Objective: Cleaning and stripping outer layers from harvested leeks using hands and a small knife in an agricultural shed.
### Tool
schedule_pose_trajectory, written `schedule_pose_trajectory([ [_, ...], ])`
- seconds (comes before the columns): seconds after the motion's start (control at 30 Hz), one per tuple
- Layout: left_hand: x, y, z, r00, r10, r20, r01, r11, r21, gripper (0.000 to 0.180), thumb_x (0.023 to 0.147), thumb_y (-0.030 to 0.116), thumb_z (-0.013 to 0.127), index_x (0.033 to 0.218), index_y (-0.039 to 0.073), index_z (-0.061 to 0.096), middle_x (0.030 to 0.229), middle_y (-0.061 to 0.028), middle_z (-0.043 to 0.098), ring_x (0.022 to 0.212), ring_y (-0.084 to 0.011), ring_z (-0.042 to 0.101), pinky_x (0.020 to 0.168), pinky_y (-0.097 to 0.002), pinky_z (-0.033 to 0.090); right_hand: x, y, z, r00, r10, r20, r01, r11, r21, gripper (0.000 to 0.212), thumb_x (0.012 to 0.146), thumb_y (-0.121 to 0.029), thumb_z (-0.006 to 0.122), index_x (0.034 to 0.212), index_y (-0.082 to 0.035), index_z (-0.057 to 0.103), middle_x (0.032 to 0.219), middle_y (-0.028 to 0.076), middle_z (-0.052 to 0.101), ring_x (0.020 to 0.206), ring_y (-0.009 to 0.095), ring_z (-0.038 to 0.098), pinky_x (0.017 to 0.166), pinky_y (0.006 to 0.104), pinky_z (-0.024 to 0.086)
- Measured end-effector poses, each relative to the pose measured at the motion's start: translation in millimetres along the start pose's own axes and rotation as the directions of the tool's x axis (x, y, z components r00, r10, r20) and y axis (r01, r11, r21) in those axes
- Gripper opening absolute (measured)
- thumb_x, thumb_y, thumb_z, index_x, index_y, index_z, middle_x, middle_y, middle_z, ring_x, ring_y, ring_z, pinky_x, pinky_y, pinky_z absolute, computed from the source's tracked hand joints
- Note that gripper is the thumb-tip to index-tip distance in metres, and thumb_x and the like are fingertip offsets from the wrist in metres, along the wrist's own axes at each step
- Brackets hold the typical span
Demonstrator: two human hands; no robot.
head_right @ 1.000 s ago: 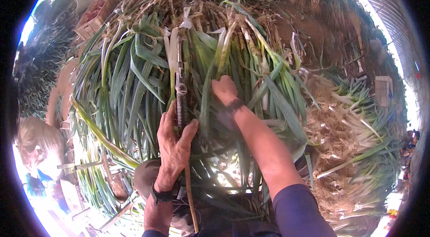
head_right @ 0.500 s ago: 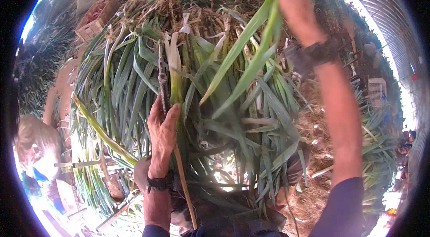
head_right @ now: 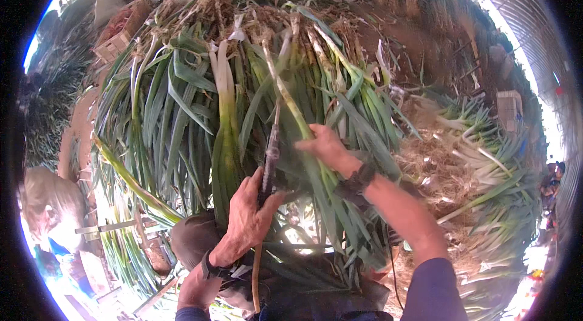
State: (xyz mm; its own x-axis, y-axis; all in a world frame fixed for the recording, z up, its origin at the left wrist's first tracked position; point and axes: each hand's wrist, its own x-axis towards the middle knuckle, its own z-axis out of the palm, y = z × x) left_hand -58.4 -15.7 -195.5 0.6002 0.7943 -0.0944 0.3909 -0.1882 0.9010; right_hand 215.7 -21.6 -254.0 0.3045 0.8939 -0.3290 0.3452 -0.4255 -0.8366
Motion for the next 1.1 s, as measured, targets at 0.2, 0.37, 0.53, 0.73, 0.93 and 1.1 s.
schedule_pose_trajectory([
  [0.2,-18,1,7,0.985,-0.06,0.16,0.051,0.997,0.059,0.068,0.089,0.029,0.069,0.141,-0.009,0.047,0.103,-0.0244,0.06,0.091,-0.0404,0.062,0.082,-0.0436,0.051,4,12,27,0.99,-0.081,-0.115,0.061,0.984,-0.167,0.064,0.077,-0.037,0.078,0.125,0.003,0.064,0.104,0.021,0.073,0.094,0.031,0.072,0.084,0.041,0.055],
  [0.37,-18,10,9,0.984,-0.057,0.166,0.035,0.991,0.132,0.068,0.089,0.03,0.069,0.141,-0.009,0.046,0.102,-0.0243,0.06,0.091,-0.0417,0.062,0.081,-0.0445,0.051,8,13,21,0.994,-0.085,-0.075,0.079,0.994,-0.077,0.052,0.082,-0.014,0.077,0.131,0.0,0.063,0.104,0.009,0.074,0.093,0.014,0.067,0.085,0.0313,0.054],
  [0.53,-17,16,9,0.972,-0.099,0.213,0.064,0.984,0.165,0.068,0.09,0.029,0.068,0.141,-0.009,0.046,0.1,-0.0238,0.059,0.09,-0.042,0.061,0.08,-0.0451,0.05,13,14,11,0.997,-0.036,-0.068,0.031,0.997,-0.069,0.051,0.083,-0.012,0.077,0.13,0.001,0.063,0.103,0.005,0.072,0.091,0.01,0.063,0.084,0.0286,0.053],
  [0.73,0,7,17,0.989,-0.092,0.115,0.07,0.98,0.187,0.069,0.091,0.032,0.067,0.142,-0.009,0.046,0.105,-0.0261,0.061,0.097,-0.0427,0.061,0.084,-0.0469,0.049,-8,19,14,0.999,0.005,0.043,-0.007,0.998,0.059,0.051,0.087,-0.009,0.078,0.134,0.002,0.061,0.105,0.002,0.069,0.09,0.008,0.06,0.079,0.0265,0.053],
  [0.93,36,-4,27,0.993,-0.107,0.046,0.1,0.986,0.137,0.066,0.09,0.034,0.064,0.14,-0.007,0.049,0.109,-0.0275,0.062,0.105,-0.0438,0.06,0.092,-0.0475,0.047,-38,53,29,0.99,-0.141,0.017,0.14,0.989,0.048,0.05,0.09,-0.007,0.075,0.136,0.003,0.058,0.109,0.002,0.069,0.093,0.008,0.06,0.081,0.0268,0.052],
  [1.1,71,-22,30,0.996,-0.063,-0.07,0.074,0.983,0.165,0.061,0.089,0.035,0.065,0.133,-0.006,0.056,0.111,-0.029,0.063,0.108,-0.0443,0.061,0.094,-0.0474,0.047,-55,44,35,0.986,-0.151,0.075,0.141,0.981,0.131,0.054,0.09,-0.007,0.073,0.14,0.002,0.056,0.114,0.003,0.069,0.1,0.009,0.061,0.09,0.028,0.052],
])
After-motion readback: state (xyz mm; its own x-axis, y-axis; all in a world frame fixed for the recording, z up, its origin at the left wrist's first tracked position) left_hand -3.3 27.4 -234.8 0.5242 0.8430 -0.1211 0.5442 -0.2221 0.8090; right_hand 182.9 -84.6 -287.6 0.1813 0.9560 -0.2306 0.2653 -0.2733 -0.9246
